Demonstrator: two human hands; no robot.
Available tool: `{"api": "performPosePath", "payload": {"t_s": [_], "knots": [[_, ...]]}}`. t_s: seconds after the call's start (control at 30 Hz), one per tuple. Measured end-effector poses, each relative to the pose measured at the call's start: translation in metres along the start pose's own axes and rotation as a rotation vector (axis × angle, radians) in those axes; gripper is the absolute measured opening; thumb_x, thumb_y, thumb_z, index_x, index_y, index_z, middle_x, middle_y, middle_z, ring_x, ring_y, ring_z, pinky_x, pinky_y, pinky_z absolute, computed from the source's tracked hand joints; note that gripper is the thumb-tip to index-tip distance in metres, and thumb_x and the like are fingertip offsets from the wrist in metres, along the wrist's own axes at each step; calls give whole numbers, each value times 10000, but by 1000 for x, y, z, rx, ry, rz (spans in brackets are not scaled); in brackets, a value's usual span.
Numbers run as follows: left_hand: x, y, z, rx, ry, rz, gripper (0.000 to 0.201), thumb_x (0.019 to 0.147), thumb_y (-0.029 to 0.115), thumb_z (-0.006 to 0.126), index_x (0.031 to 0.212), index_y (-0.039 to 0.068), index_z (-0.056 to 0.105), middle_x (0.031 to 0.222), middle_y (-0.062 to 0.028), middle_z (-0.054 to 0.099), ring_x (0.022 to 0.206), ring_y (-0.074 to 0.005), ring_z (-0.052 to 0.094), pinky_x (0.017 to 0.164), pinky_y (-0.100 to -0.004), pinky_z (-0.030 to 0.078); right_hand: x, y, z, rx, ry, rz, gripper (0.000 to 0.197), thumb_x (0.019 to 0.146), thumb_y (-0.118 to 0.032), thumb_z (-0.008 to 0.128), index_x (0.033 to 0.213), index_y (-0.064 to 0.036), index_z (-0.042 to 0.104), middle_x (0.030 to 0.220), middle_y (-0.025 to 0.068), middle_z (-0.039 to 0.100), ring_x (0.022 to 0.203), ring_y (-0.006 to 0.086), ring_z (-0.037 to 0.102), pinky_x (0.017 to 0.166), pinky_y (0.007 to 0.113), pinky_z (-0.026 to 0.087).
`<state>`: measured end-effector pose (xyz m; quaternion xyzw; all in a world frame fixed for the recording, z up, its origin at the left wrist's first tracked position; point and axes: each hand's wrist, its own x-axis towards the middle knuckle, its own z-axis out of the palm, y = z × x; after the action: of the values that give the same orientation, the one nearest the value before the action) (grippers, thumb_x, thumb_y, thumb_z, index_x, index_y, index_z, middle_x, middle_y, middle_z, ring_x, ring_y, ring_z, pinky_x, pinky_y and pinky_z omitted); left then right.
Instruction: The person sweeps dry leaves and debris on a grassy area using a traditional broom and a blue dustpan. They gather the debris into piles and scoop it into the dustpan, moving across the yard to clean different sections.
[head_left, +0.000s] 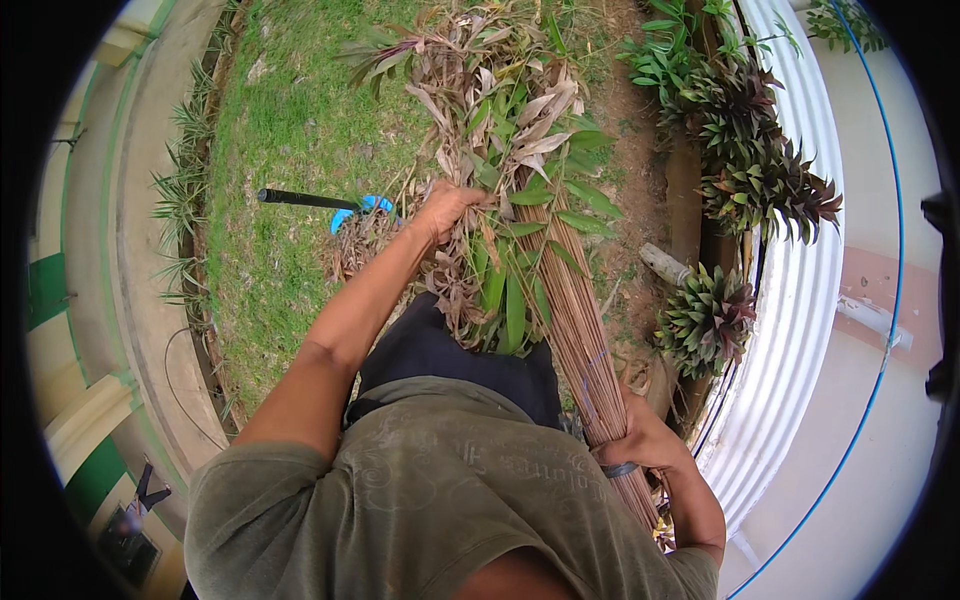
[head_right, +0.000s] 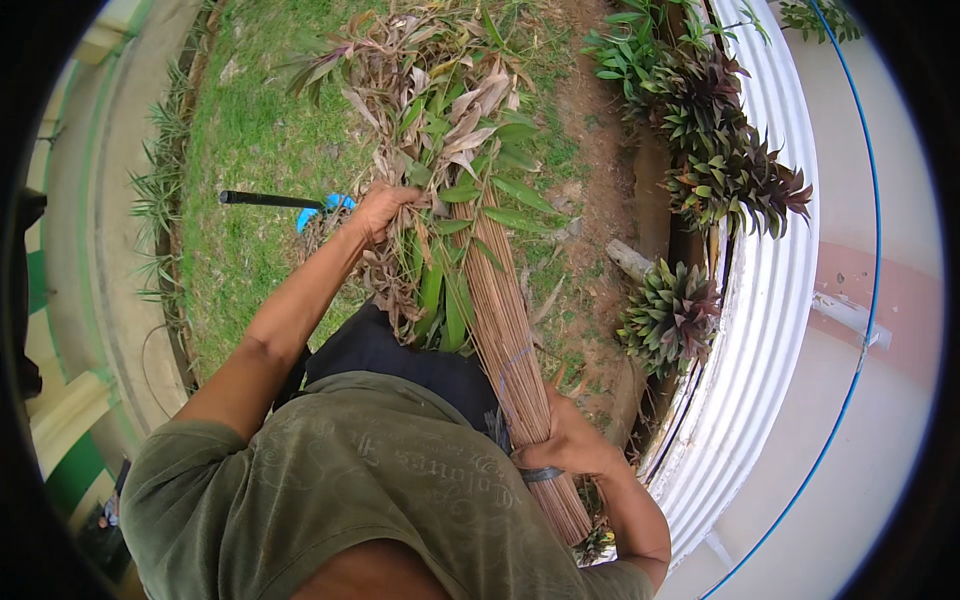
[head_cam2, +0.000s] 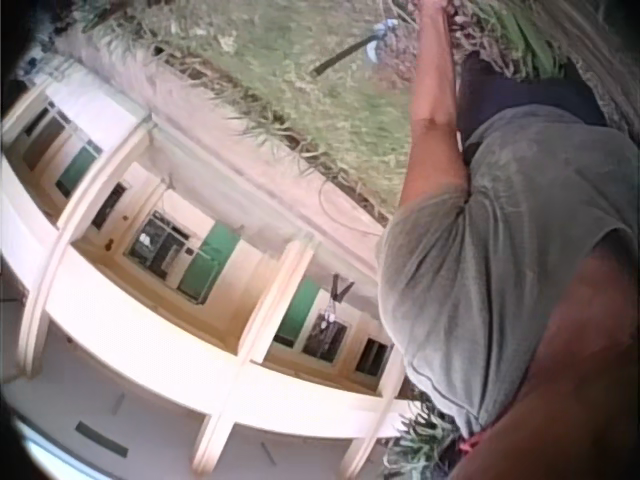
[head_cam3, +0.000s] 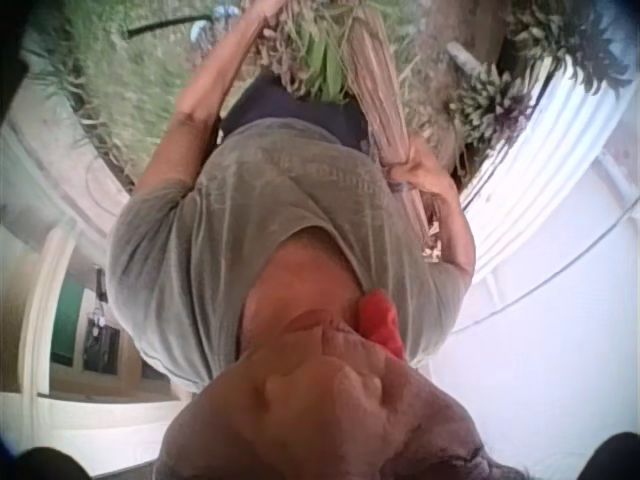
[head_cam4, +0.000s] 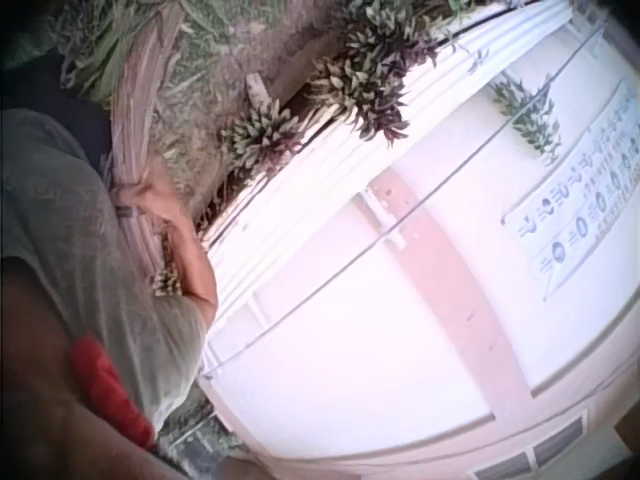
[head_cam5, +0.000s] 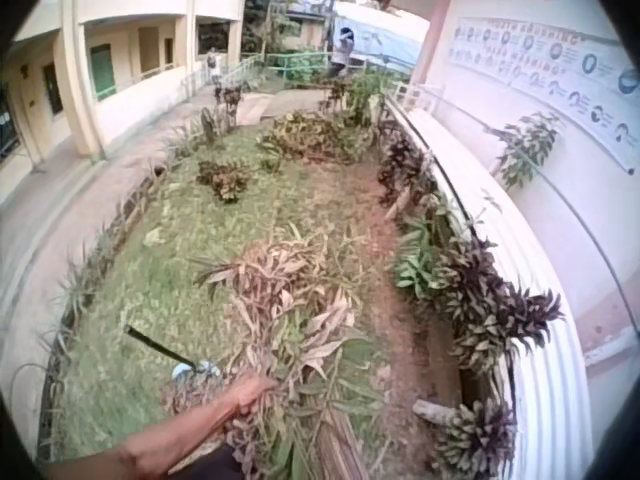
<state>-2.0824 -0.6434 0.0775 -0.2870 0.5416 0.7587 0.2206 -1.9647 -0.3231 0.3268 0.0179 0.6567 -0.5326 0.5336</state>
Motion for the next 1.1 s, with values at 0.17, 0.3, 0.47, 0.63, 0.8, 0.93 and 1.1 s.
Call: {"api": "performPosePath", "payload": {"t_s": [0.17,0.3,0.47,0.63,0.8,0.93,1.1], "knots": [[65,135,15,-117,-60,128,263,675,34,702,843,-135,591,803,-168,647,629,-218,639,542,-321,540,60,-90,-54,-67,55,-7,853,566,-58,761,1312,59,364,1157,116,556,1051,171,511,940,294,384],[141,226,16,-116,-49,187,305,659,11,715,867,-156,568,798,-170,642,629,-216,630,580,-323,554,120,-156,-110,-75,48,-43,866,559,-73,762,1317,53,362,1152,118,562,1054,172,514,936,298,389],[234,333,14,-86,-112,139,271,740,17,633,991,-67,573,838,-120,650,719,-198,653,657,-310,570,193,-239,-199,-56,-9,-70,863,579,-84,743,1332,44,342,1097,113,585,1013,190,547,908,307,412],[311,436,3,-50,20,267,259,761,6,595,1013,-56,574,911,-130,647,753,-199,655,667,-315,571,257,-345,-275,-143,-88,-185,811,623,-102,746,1293,67,321,1018,156,611,920,201,593,810,318,464],[379,537,-25,-233,80,288,334,728,-48,610,1051,-70,528,911,-153,639,754,-236,662,646,-322,579,327,-451,-331,-214,-129,-180,732,643,-111,731,1242,65,348,960,171,611,882,230,607,771,335,470],[439,638,-61,-173,133,443,369,718,-49,615,1075,-70,524,926,-141,642,771,-229,658,698,-318,565,404,-540,-357,-282,-150,-155,739,646,-116,722,1247,63,331,951,203,610,887,285,614,765,345,474],[507,793,-111,-11,186,587,339,704,16,651,1021,-67,566,897,-115,650,722,-179,637,681,-287,531,501,-651,-383,-308,-116,-327,777,636,-130,726,1261,69,309,939,228,605,888,346,610,772,370,476]]}}
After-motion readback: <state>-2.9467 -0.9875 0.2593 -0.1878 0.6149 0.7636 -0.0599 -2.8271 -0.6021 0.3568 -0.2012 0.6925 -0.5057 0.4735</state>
